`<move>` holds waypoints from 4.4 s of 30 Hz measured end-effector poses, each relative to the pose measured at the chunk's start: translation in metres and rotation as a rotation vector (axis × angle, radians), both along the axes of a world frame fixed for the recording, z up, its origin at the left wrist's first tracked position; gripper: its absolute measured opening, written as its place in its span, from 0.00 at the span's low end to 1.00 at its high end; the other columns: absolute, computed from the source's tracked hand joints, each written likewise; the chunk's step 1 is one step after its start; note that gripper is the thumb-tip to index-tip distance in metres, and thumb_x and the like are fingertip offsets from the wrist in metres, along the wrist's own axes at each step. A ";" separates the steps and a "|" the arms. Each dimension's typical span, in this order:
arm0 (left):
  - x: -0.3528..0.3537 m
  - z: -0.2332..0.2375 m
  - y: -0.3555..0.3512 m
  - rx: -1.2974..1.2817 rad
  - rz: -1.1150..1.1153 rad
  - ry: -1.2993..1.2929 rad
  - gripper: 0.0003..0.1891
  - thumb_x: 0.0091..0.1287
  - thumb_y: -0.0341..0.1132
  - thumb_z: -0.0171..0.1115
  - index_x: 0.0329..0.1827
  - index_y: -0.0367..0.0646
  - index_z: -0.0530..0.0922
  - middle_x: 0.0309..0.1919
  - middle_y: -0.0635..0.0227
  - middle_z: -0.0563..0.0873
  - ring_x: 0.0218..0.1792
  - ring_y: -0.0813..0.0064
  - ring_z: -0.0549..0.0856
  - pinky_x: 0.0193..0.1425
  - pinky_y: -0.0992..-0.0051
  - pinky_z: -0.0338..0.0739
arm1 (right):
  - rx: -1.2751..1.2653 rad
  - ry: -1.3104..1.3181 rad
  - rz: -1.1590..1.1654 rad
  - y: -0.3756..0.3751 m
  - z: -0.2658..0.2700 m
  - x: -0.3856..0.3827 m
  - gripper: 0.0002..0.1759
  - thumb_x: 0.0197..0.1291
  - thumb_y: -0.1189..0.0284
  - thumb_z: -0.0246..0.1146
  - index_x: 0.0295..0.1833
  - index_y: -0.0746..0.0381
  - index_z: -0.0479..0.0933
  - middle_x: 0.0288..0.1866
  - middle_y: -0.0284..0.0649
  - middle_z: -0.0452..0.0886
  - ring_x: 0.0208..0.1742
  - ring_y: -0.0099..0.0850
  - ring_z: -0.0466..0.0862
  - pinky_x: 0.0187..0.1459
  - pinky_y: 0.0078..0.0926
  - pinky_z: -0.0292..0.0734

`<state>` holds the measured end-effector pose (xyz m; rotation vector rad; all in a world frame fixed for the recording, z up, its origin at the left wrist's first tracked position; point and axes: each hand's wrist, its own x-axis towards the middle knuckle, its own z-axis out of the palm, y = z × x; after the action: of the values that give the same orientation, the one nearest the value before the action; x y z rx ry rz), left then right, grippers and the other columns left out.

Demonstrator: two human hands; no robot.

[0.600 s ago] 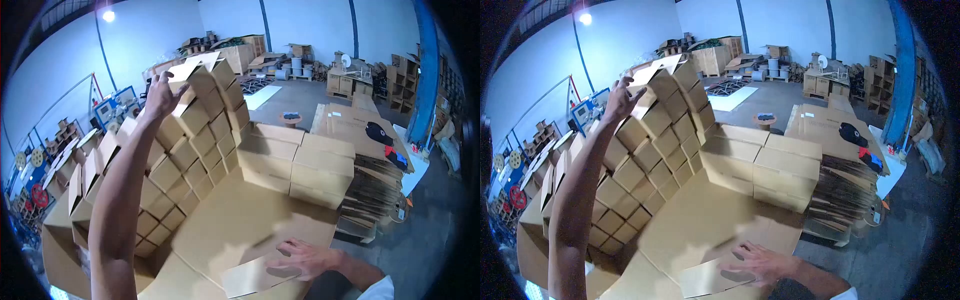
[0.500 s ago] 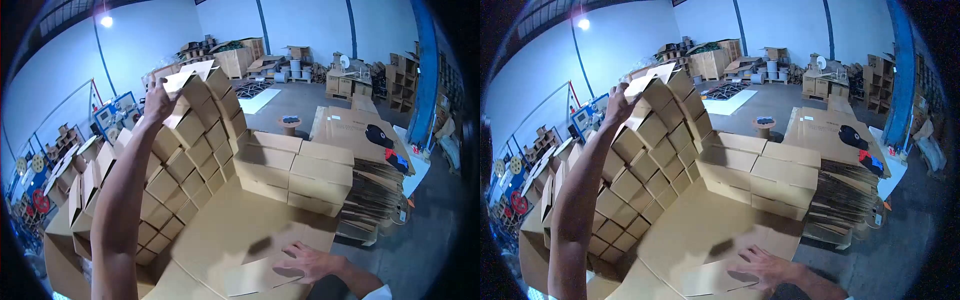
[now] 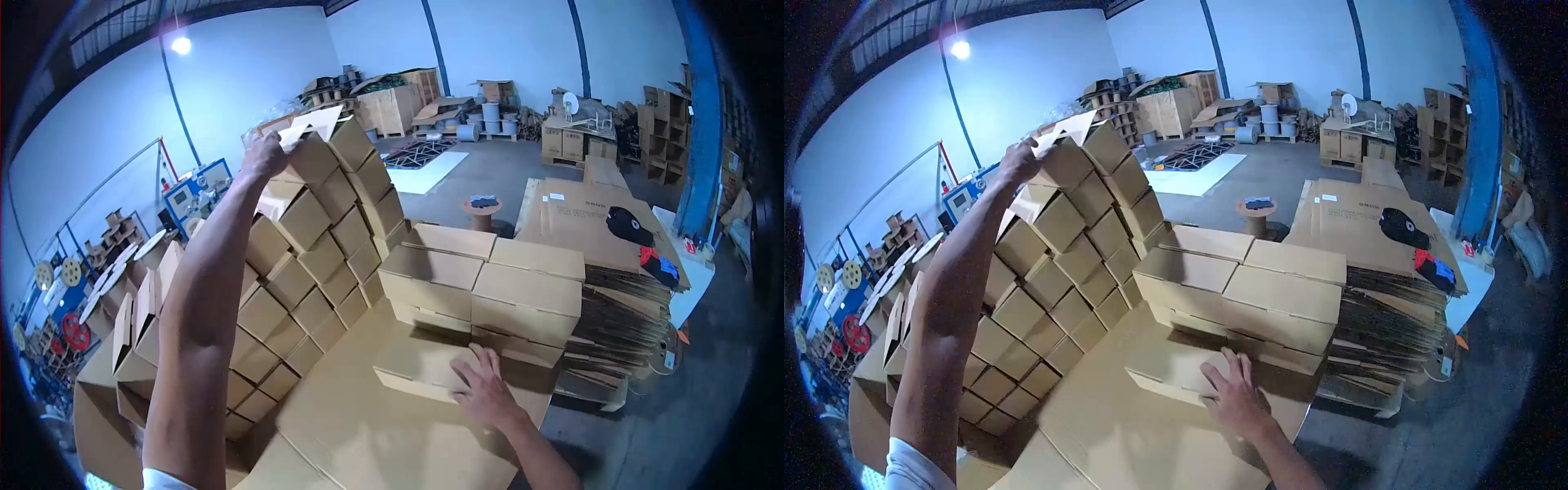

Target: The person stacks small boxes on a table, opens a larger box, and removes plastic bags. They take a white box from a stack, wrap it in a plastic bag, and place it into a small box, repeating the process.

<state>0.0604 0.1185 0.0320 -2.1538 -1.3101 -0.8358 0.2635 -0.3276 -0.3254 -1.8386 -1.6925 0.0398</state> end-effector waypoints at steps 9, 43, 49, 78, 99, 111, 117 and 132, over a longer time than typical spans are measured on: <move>0.008 -0.001 -0.023 0.087 -0.020 0.040 0.21 0.75 0.45 0.50 0.45 0.35 0.84 0.45 0.43 0.88 0.44 0.43 0.89 0.52 0.47 0.82 | 0.124 -0.627 -0.296 0.064 -0.050 -0.076 0.28 0.66 0.64 0.58 0.72 0.43 0.73 0.72 0.49 0.69 0.67 0.59 0.69 0.65 0.59 0.64; -0.469 -0.008 -0.443 0.455 0.046 -0.354 0.28 0.80 0.41 0.54 0.73 0.27 0.68 0.70 0.47 0.77 0.66 0.65 0.79 0.69 0.68 0.72 | 0.103 -0.548 -0.223 0.147 -0.059 -0.068 0.27 0.66 0.72 0.57 0.71 0.51 0.73 0.68 0.33 0.76 0.71 0.41 0.72 0.68 0.52 0.64; -0.476 -0.047 -0.467 0.413 0.044 -0.337 0.25 0.81 0.37 0.54 0.74 0.28 0.67 0.65 0.51 0.81 0.61 0.69 0.82 0.65 0.70 0.74 | 0.150 -0.521 -0.219 0.146 -0.057 -0.074 0.23 0.67 0.73 0.56 0.68 0.52 0.75 0.64 0.33 0.77 0.67 0.40 0.75 0.65 0.50 0.68; -0.473 -0.179 -0.616 0.270 0.408 -0.624 0.28 0.82 0.45 0.50 0.71 0.26 0.70 0.66 0.47 0.79 0.64 0.62 0.78 0.72 0.66 0.68 | 0.429 0.121 -0.553 0.078 -0.086 -0.070 0.46 0.64 0.71 0.66 0.83 0.46 0.51 0.76 0.62 0.57 0.77 0.62 0.59 0.74 0.57 0.57; -0.492 -0.398 -0.666 -0.133 0.120 -1.274 0.05 0.74 0.25 0.61 0.48 0.34 0.81 0.33 0.70 0.83 0.34 0.83 0.82 0.38 0.81 0.76 | -0.101 0.440 0.928 -0.138 -0.009 -0.415 0.50 0.53 0.66 0.74 0.79 0.60 0.56 0.71 0.57 0.69 0.73 0.53 0.71 0.72 0.46 0.67; -0.466 -0.357 -0.696 -0.418 0.329 -0.703 0.29 0.60 0.40 0.72 0.64 0.41 0.76 0.65 0.49 0.76 0.71 0.47 0.71 0.66 0.55 0.75 | 0.278 0.510 0.791 -0.134 -0.032 -0.449 0.23 0.68 0.66 0.59 0.63 0.69 0.73 0.55 0.57 0.80 0.57 0.51 0.82 0.58 0.42 0.77; -0.480 -0.365 -0.701 -0.329 0.239 -1.024 0.24 0.68 0.33 0.60 0.67 0.34 0.72 0.62 0.44 0.77 0.64 0.48 0.78 0.70 0.56 0.72 | 0.153 0.766 0.428 -0.133 -0.038 -0.442 0.15 0.78 0.71 0.49 0.61 0.65 0.74 0.41 0.48 0.85 0.40 0.36 0.84 0.44 0.33 0.77; -0.510 -0.362 -0.692 -0.232 0.288 -0.443 0.32 0.49 0.23 0.58 0.64 0.39 0.77 0.55 0.51 0.81 0.48 0.52 0.80 0.55 0.57 0.75 | 0.234 0.167 0.909 -0.125 -0.032 -0.416 0.22 0.56 0.61 0.66 0.52 0.65 0.83 0.62 0.57 0.77 0.62 0.52 0.78 0.65 0.50 0.70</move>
<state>-0.4496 -0.5737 -0.3297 -1.9376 -1.9701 -1.1248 -0.1530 -0.4524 -0.3573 -0.7634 -2.1524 0.3413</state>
